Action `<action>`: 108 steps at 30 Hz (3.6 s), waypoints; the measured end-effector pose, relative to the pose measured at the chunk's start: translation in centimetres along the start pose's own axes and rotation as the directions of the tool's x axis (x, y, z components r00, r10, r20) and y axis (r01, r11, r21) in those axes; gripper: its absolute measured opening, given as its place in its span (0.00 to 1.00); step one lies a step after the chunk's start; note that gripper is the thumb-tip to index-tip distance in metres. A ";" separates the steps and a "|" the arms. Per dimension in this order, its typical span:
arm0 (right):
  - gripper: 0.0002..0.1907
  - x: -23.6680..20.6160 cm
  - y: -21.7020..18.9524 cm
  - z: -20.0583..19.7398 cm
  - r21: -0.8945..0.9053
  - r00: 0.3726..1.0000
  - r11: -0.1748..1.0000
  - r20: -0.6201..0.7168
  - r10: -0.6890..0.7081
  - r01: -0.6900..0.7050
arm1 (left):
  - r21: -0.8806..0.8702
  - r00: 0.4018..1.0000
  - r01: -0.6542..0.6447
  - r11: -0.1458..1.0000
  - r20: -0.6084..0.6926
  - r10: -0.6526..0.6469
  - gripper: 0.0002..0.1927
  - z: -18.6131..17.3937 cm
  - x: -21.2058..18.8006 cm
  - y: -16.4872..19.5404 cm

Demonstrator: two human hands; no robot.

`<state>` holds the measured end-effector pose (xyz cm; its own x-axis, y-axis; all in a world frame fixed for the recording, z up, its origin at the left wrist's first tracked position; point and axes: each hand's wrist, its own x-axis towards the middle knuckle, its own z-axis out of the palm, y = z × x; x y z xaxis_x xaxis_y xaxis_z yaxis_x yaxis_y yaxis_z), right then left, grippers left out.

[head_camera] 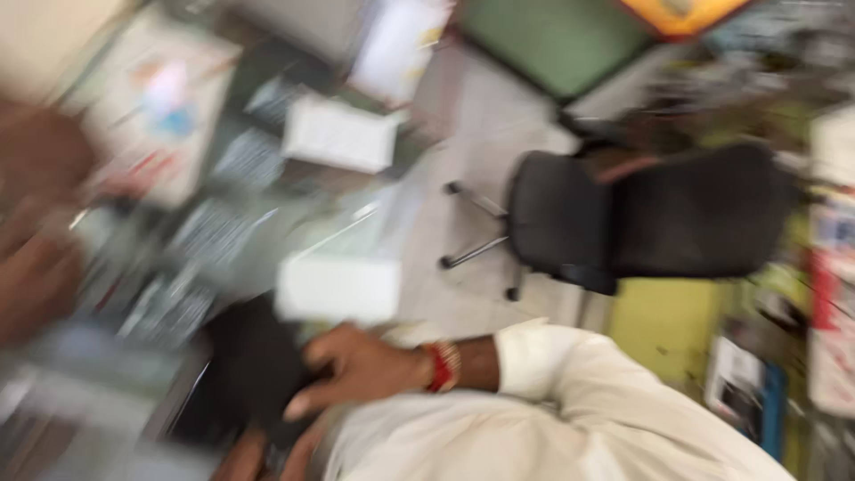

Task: The person removes a black phone case, wipes the phone screen with a white cloth, and then handles a small paper packet containing stickers. The person also connects a charging cable to a phone and places it on a laptop.

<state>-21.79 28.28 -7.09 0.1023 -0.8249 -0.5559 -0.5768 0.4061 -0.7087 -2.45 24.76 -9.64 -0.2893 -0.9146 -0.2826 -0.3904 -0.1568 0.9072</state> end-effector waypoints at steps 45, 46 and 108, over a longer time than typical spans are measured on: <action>0.04 13.5 2.3 -3.2 0.290 0.926 0.908 -0.316 -0.206 0.301 | 0.531 0.844 -0.387 0.754 -0.126 0.521 0.35 -3.7 1.6 -5.6; 0.04 13.5 2.5 -3.2 0.296 0.924 0.905 -0.321 -0.207 0.306 | 0.532 0.843 -0.388 0.753 -0.126 0.523 0.35 -3.6 1.7 -5.7; 0.07 13.5 -2.7 -3.0 -0.177 0.926 0.911 0.133 -0.353 0.373 | 0.331 0.817 -0.559 0.760 0.063 0.573 0.39 -8.0 0.9 -5.0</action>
<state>-21.26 14.92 -11.37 0.4064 -0.8549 -0.3224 -0.6310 -0.0074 -0.7758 6.20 21.77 -11.92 -0.5156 -0.8134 0.2693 -0.4242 0.5154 0.7446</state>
